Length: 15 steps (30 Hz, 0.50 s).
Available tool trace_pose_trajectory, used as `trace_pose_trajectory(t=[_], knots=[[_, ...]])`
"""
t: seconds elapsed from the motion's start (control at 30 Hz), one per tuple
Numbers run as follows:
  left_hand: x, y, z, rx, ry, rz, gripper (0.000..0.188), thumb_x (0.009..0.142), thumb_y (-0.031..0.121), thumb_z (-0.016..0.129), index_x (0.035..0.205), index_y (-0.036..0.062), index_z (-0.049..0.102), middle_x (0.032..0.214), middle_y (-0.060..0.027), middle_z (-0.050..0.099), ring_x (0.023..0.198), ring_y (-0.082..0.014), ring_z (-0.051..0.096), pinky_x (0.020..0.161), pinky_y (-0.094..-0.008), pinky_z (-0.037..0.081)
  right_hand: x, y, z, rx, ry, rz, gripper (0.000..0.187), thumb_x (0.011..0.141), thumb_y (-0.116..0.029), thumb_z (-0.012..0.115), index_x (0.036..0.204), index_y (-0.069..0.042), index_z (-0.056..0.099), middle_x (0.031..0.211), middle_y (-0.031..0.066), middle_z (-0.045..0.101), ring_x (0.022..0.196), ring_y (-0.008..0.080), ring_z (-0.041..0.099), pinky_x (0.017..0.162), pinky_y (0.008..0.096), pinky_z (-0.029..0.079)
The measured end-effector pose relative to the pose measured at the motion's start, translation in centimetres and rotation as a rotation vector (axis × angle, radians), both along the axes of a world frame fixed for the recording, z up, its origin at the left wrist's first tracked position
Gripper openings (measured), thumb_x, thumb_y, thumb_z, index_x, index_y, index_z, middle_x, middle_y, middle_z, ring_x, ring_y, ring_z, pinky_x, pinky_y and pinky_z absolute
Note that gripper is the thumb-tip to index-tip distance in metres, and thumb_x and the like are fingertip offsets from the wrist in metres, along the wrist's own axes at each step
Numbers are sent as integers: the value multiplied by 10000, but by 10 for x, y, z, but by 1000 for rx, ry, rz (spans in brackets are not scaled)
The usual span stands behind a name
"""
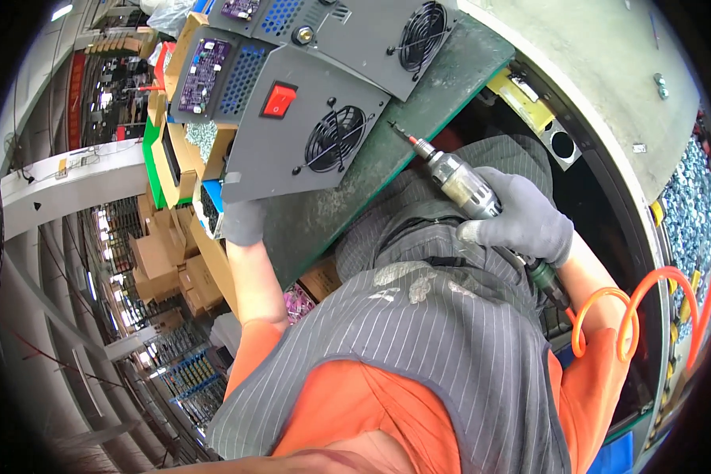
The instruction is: The person is using an air screwdriver to attach components and fasten screws to metal solar inverter housing panels.
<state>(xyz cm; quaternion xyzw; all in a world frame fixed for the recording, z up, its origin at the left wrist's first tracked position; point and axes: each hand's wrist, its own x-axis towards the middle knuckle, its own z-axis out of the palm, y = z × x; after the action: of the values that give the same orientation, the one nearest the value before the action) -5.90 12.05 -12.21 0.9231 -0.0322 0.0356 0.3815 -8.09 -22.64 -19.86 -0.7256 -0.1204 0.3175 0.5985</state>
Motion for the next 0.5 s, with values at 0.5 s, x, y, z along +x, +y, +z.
trace_pose_trajectory(t=[0.5], knots=[[47, -1, -33, -108, 196, -140, 292, 882, 100, 553, 1152, -13, 562, 1026, -47, 616, 902, -129, 584, 800, -258, 475, 32, 21, 3, 58, 2, 119, 525, 663, -265, 746, 1074, 6, 563, 856, 102, 609, 791, 184, 580, 744, 331, 464]])
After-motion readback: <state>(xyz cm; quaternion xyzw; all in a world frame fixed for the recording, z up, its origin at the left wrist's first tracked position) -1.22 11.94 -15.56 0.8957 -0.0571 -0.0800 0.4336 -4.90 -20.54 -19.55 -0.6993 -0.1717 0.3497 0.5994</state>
